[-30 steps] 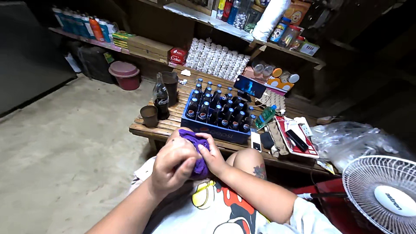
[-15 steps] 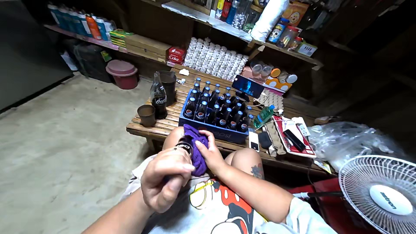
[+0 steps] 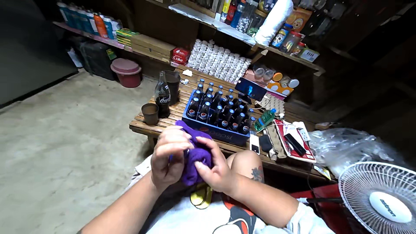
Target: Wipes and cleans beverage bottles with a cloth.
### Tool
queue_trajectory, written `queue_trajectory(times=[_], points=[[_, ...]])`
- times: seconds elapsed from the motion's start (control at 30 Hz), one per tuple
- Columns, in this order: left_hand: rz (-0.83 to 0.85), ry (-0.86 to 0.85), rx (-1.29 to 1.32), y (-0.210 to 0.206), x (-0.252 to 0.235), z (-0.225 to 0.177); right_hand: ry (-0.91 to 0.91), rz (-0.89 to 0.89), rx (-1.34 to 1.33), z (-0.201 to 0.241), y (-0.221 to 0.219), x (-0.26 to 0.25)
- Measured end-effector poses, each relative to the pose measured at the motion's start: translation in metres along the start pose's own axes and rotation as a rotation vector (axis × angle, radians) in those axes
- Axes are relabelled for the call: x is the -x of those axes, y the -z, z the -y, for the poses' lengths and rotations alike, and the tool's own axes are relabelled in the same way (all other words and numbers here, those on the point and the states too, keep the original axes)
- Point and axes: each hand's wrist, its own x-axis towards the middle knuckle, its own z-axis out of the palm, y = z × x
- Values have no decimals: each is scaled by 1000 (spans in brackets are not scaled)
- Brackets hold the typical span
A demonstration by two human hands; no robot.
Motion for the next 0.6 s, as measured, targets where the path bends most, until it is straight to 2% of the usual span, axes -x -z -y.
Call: queue_trajectory(times=[0.1, 0.2, 0.4, 0.6], points=[[-97, -58, -137, 2, 0, 1, 213, 69, 132, 4, -5, -11], [-162, -89, -202, 4, 3, 1, 231, 112, 180, -3, -5, -29], [-96, -65, -120, 11, 10, 2, -62, 200, -15, -21, 0, -54], [-10, -23, 86, 18, 9, 9, -325, 205, -2, -54, 8, -48]])
